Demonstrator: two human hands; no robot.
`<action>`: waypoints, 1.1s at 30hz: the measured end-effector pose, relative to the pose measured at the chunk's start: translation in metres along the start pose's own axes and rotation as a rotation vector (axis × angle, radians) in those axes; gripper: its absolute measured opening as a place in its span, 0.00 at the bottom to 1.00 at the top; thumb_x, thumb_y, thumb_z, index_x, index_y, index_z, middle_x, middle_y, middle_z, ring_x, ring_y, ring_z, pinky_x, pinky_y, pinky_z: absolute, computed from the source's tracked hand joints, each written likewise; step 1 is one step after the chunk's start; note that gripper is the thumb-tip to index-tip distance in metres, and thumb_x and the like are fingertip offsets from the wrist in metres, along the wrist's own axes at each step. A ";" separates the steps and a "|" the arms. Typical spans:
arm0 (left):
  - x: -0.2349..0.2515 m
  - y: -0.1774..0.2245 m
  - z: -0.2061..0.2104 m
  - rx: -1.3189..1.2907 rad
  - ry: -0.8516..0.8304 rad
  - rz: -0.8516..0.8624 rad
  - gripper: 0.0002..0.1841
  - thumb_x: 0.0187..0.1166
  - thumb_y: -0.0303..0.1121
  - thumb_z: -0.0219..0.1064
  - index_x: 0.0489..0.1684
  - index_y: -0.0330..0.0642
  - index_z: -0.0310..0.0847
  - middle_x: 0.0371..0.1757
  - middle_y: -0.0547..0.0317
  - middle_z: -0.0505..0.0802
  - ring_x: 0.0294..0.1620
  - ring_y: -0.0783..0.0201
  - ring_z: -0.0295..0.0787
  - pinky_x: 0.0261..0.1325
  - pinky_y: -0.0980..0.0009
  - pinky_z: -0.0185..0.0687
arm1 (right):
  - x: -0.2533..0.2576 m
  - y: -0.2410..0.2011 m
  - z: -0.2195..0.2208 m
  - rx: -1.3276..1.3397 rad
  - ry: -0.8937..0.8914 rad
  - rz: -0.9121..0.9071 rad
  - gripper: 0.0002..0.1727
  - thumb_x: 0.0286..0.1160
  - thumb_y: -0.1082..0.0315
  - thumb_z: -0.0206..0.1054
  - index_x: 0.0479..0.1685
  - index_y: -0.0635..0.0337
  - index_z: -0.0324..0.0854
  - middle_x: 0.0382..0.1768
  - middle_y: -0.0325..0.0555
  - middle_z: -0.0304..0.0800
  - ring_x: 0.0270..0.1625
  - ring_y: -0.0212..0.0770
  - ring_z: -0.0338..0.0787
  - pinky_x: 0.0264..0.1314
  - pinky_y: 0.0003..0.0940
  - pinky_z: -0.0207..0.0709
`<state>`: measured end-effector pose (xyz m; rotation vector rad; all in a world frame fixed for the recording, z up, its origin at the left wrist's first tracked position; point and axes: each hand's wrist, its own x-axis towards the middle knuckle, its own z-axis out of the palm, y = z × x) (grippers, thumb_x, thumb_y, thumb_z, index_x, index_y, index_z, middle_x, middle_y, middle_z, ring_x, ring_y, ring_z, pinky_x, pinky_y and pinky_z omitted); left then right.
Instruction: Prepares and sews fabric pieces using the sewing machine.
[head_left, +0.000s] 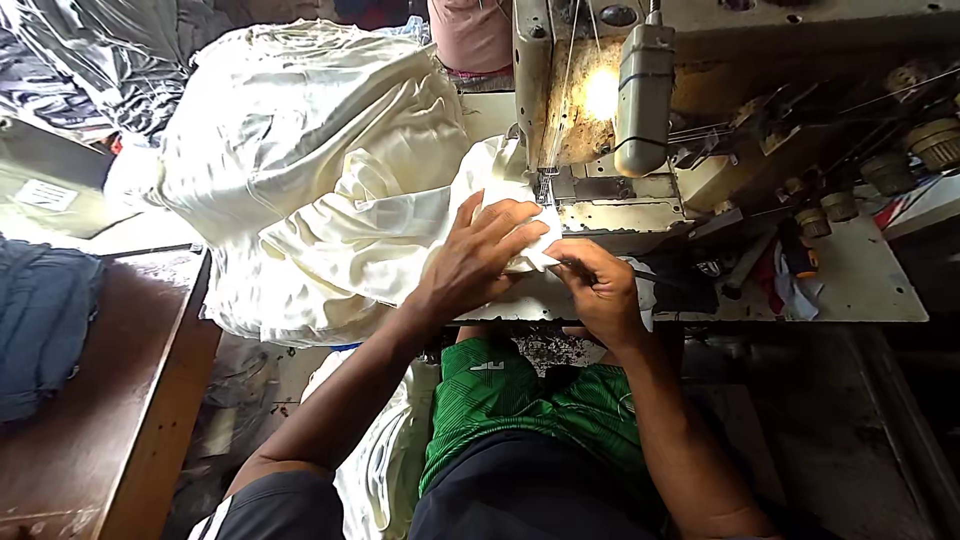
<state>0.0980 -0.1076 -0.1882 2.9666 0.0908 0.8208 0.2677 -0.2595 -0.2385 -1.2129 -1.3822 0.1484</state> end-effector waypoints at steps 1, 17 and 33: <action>-0.001 0.004 0.009 0.036 0.024 -0.010 0.27 0.74 0.44 0.74 0.74 0.51 0.83 0.78 0.57 0.83 0.83 0.52 0.73 0.89 0.34 0.51 | 0.000 -0.002 0.000 0.060 0.027 -0.011 0.09 0.74 0.82 0.70 0.48 0.65 0.90 0.53 0.48 0.94 0.56 0.39 0.93 0.59 0.36 0.91; 0.003 -0.014 0.015 0.064 0.084 0.100 0.15 0.76 0.23 0.61 0.52 0.45 0.92 0.58 0.59 0.95 0.62 0.53 0.90 0.85 0.36 0.59 | -0.024 0.005 0.006 0.191 0.182 0.162 0.08 0.74 0.79 0.72 0.48 0.64 0.90 0.50 0.48 0.96 0.44 0.38 0.94 0.44 0.32 0.90; 0.030 -0.042 0.003 0.021 0.025 -0.005 0.11 0.73 0.25 0.62 0.43 0.47 0.90 0.61 0.59 0.92 0.70 0.54 0.84 0.82 0.47 0.65 | 0.018 0.014 0.022 0.102 0.222 0.141 0.08 0.78 0.79 0.68 0.50 0.64 0.87 0.51 0.47 0.94 0.47 0.36 0.93 0.46 0.31 0.88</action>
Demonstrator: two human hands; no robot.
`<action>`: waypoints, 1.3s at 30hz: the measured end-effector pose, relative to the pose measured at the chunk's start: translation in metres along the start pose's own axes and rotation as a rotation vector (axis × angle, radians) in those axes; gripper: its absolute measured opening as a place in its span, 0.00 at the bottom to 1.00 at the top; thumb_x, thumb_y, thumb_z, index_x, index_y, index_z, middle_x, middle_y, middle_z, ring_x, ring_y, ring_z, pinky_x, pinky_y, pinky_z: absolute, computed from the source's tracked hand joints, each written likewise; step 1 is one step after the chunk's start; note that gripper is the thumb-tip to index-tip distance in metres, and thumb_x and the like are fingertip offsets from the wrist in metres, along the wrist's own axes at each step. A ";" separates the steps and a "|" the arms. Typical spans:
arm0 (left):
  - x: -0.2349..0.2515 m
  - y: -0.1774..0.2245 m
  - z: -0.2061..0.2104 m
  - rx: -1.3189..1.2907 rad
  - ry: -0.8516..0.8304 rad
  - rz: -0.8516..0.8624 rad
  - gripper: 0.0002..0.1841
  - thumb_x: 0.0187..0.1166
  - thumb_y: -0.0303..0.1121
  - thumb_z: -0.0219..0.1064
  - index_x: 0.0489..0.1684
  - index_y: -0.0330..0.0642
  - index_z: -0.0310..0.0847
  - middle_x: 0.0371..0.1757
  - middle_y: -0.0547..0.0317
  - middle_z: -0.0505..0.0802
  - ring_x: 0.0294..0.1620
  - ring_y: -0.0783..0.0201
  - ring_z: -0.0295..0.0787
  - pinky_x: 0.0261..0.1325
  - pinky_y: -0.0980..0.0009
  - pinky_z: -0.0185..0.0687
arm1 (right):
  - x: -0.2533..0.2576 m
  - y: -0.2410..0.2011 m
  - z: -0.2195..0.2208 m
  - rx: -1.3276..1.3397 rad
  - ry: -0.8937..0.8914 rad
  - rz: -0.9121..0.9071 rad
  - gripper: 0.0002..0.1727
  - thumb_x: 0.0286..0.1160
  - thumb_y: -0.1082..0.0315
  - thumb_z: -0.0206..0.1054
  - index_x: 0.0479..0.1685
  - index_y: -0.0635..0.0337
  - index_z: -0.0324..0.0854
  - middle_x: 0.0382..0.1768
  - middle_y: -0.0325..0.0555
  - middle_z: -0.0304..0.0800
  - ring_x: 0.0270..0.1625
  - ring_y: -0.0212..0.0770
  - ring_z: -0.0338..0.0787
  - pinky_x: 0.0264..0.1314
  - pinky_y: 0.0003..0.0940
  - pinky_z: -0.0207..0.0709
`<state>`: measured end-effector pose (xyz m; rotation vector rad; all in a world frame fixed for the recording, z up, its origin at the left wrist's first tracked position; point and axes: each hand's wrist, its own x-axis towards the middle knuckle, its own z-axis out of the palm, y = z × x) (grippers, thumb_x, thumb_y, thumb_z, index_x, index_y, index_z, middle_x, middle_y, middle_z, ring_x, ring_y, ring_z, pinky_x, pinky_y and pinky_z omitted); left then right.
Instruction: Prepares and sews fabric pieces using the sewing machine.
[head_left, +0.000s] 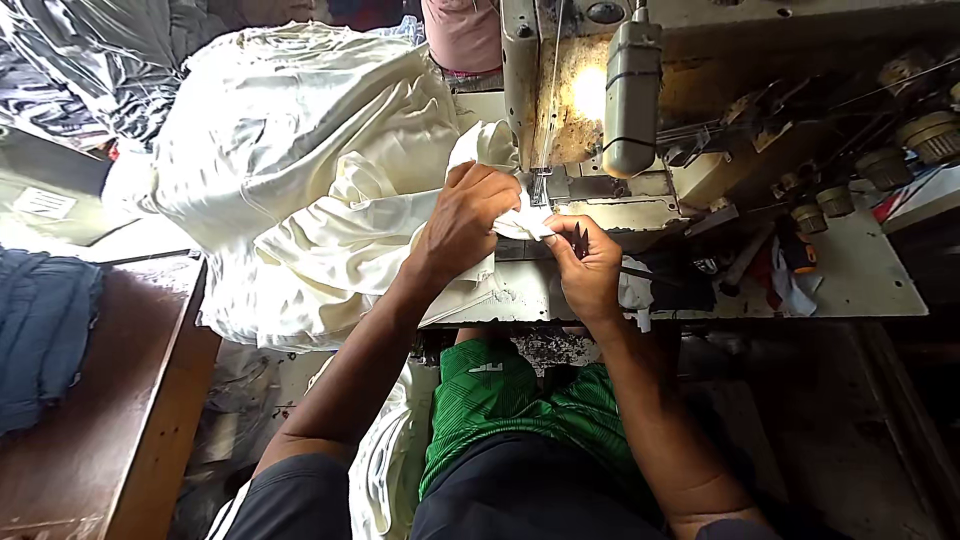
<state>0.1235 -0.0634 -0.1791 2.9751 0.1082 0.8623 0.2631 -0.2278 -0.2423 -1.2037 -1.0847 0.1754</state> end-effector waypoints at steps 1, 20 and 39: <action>0.001 0.004 -0.004 -0.037 -0.033 0.012 0.09 0.70 0.28 0.65 0.42 0.48 0.89 0.64 0.58 0.90 0.73 0.52 0.80 0.81 0.48 0.66 | 0.001 0.002 0.001 -0.002 0.003 -0.005 0.08 0.78 0.79 0.68 0.51 0.64 0.87 0.51 0.47 0.94 0.47 0.37 0.93 0.46 0.31 0.88; -0.047 0.073 -0.069 -0.597 -0.018 0.131 0.13 0.74 0.36 0.78 0.21 0.44 0.82 0.42 0.59 0.93 0.42 0.69 0.91 0.43 0.72 0.90 | -0.001 -0.043 -0.039 -0.041 -0.587 -0.067 0.07 0.78 0.74 0.70 0.49 0.60 0.91 0.51 0.41 0.92 0.53 0.34 0.91 0.56 0.33 0.90; -0.060 0.056 -0.009 0.020 -0.196 0.177 0.08 0.77 0.25 0.61 0.31 0.44 0.85 0.30 0.60 0.89 0.42 0.56 0.89 0.80 0.40 0.67 | -0.090 -0.033 -0.044 0.018 -0.186 0.080 0.07 0.76 0.75 0.72 0.47 0.67 0.92 0.52 0.51 0.95 0.55 0.40 0.95 0.59 0.33 0.91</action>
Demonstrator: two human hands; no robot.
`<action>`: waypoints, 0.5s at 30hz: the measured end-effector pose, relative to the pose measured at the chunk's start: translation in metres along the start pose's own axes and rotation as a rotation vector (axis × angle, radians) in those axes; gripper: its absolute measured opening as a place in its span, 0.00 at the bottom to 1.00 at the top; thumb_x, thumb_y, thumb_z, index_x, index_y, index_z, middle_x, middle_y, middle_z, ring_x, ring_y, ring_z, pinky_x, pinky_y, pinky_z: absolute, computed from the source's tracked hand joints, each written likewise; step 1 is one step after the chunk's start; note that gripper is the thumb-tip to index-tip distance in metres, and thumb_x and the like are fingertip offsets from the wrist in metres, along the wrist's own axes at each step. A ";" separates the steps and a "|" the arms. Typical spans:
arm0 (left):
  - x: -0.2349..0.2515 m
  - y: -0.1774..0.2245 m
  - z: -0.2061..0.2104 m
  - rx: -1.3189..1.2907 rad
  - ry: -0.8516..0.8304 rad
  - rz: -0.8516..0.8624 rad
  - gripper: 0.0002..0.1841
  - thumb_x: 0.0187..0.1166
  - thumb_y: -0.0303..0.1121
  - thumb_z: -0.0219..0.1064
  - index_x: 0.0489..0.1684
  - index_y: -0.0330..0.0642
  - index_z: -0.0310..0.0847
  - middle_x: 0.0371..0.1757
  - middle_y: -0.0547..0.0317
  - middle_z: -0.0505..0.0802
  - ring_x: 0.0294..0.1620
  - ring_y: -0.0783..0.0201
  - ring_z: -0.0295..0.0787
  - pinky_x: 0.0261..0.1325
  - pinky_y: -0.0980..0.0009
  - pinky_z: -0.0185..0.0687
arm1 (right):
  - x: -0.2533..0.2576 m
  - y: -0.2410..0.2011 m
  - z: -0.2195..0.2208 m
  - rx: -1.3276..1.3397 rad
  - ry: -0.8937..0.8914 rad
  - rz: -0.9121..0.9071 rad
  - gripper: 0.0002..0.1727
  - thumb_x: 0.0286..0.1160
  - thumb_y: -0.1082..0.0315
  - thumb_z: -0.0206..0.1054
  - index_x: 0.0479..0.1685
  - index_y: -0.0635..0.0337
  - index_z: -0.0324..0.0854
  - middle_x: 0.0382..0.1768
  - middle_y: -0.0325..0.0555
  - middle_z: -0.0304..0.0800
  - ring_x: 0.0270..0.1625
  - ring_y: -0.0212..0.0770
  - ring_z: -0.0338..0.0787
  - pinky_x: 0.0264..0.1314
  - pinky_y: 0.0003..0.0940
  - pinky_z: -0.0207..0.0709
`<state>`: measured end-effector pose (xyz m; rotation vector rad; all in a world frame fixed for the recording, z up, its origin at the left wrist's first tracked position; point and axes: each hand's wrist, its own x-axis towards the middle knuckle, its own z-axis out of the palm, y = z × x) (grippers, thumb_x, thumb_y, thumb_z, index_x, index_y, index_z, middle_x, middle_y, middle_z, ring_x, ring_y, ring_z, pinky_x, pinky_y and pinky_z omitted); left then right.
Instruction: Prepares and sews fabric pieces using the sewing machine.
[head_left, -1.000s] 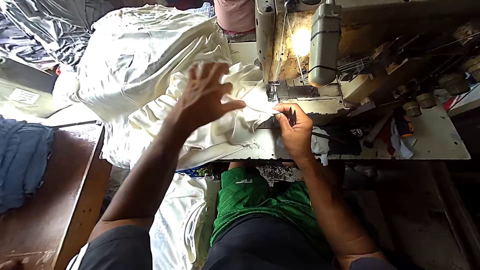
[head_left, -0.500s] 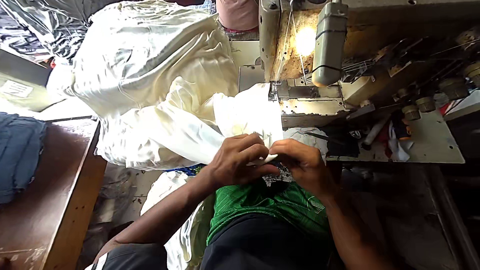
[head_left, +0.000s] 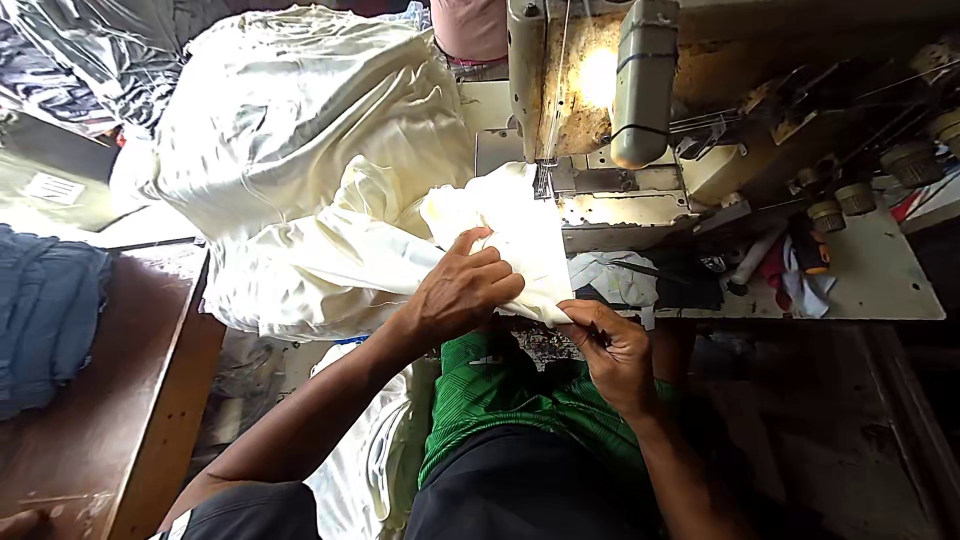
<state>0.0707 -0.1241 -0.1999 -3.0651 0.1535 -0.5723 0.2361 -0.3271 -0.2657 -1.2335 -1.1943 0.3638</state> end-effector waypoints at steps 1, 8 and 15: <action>0.001 -0.001 -0.002 -0.001 -0.025 0.005 0.08 0.77 0.27 0.60 0.36 0.44 0.86 0.28 0.60 0.88 0.40 0.55 0.88 0.79 0.40 0.67 | 0.000 -0.001 0.001 0.013 0.007 0.015 0.07 0.76 0.75 0.73 0.47 0.67 0.92 0.52 0.51 0.95 0.53 0.40 0.95 0.57 0.33 0.91; 0.006 -0.010 0.009 0.191 0.025 -0.101 0.23 0.80 0.34 0.63 0.76 0.48 0.81 0.28 0.57 0.84 0.31 0.54 0.82 0.64 0.44 0.72 | 0.006 0.005 0.001 0.064 0.049 0.090 0.08 0.77 0.75 0.72 0.49 0.68 0.91 0.50 0.50 0.95 0.47 0.39 0.95 0.48 0.33 0.92; 0.006 -0.014 0.007 0.176 0.159 -0.116 0.07 0.76 0.27 0.62 0.38 0.41 0.87 0.38 0.50 0.86 0.43 0.48 0.84 0.63 0.46 0.73 | 0.008 0.005 0.004 0.093 0.053 0.099 0.08 0.76 0.75 0.73 0.48 0.68 0.91 0.49 0.51 0.95 0.45 0.39 0.95 0.45 0.33 0.92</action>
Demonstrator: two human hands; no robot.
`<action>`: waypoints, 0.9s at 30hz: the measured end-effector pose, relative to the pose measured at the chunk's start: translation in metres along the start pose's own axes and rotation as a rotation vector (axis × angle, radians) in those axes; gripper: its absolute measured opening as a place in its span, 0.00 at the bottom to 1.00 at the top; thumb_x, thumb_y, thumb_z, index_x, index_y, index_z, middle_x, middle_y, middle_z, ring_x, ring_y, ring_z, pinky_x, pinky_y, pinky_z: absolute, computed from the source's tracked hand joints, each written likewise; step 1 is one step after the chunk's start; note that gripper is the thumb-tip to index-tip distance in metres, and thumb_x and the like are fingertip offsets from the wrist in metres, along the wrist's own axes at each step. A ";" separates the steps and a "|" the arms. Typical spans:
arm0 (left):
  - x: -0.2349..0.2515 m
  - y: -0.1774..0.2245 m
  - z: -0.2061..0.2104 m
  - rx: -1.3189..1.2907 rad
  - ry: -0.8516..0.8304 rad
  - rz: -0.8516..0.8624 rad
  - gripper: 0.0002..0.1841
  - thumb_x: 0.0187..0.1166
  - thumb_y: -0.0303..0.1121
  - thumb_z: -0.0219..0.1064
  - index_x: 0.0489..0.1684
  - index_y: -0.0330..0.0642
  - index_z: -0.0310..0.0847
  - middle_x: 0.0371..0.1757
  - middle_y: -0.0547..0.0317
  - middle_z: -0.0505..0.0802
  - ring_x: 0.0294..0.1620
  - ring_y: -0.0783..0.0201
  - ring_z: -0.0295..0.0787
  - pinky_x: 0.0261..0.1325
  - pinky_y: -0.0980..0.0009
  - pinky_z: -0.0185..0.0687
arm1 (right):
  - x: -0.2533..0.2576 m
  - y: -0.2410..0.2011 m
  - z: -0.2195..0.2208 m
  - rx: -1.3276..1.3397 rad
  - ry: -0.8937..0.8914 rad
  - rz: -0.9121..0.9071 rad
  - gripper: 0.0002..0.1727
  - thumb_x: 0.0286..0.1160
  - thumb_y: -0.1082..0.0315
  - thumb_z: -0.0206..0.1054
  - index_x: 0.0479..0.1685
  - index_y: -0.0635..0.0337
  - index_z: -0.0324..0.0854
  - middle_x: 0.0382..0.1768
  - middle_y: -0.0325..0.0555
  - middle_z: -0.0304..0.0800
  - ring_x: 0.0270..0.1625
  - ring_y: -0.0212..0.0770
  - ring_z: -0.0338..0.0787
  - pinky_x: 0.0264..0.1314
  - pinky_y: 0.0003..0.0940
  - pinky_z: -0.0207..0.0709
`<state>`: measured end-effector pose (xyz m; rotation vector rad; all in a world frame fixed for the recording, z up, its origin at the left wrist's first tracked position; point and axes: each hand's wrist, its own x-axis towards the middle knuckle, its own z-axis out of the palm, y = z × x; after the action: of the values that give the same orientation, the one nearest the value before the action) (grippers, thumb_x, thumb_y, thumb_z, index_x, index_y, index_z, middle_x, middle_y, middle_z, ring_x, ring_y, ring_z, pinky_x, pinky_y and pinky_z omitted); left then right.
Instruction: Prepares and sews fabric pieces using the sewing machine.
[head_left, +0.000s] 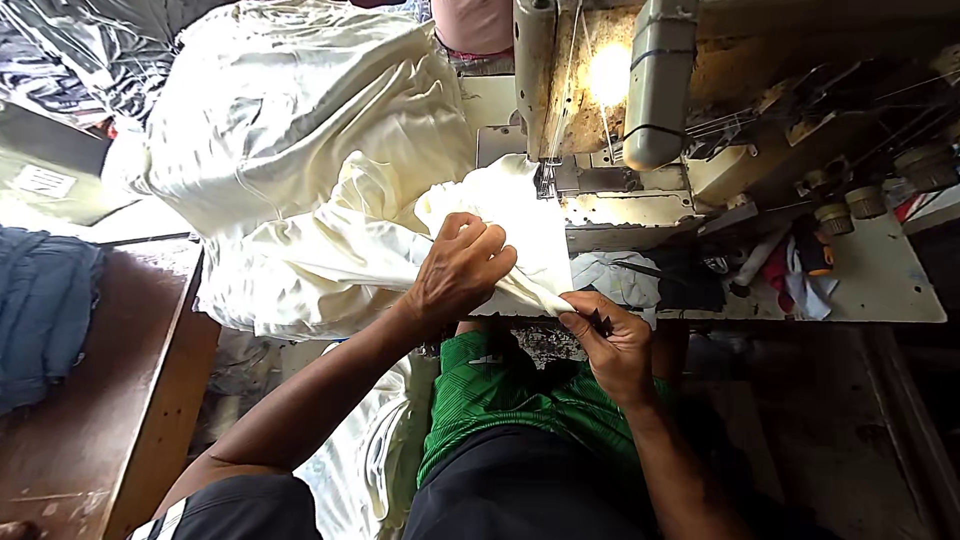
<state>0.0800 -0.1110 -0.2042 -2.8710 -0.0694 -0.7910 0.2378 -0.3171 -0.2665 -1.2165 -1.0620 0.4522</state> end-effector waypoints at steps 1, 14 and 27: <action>0.001 0.003 -0.005 -0.016 -0.041 -0.027 0.06 0.72 0.29 0.65 0.39 0.43 0.87 0.50 0.47 0.88 0.53 0.46 0.85 0.71 0.42 0.71 | 0.001 -0.001 0.000 0.005 0.002 -0.005 0.08 0.76 0.75 0.72 0.48 0.69 0.91 0.49 0.51 0.95 0.45 0.39 0.95 0.45 0.33 0.92; -0.001 0.023 0.035 -0.107 0.276 -0.109 0.12 0.79 0.32 0.65 0.52 0.44 0.92 0.59 0.54 0.94 0.66 0.47 0.87 0.83 0.29 0.54 | 0.001 -0.013 0.002 0.031 0.024 -0.056 0.07 0.75 0.76 0.73 0.47 0.70 0.91 0.48 0.53 0.95 0.42 0.39 0.94 0.42 0.32 0.91; 0.008 0.001 -0.008 -0.072 0.010 -0.026 0.09 0.74 0.24 0.64 0.42 0.44 0.92 0.51 0.58 0.95 0.63 0.49 0.88 0.85 0.31 0.55 | 0.007 -0.002 0.001 0.060 0.080 0.038 0.08 0.76 0.74 0.73 0.49 0.68 0.91 0.42 0.49 0.94 0.28 0.32 0.86 0.27 0.26 0.82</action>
<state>0.0827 -0.1138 -0.1935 -2.9387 -0.0784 -0.8296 0.2398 -0.3113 -0.2619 -1.1936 -0.9519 0.4585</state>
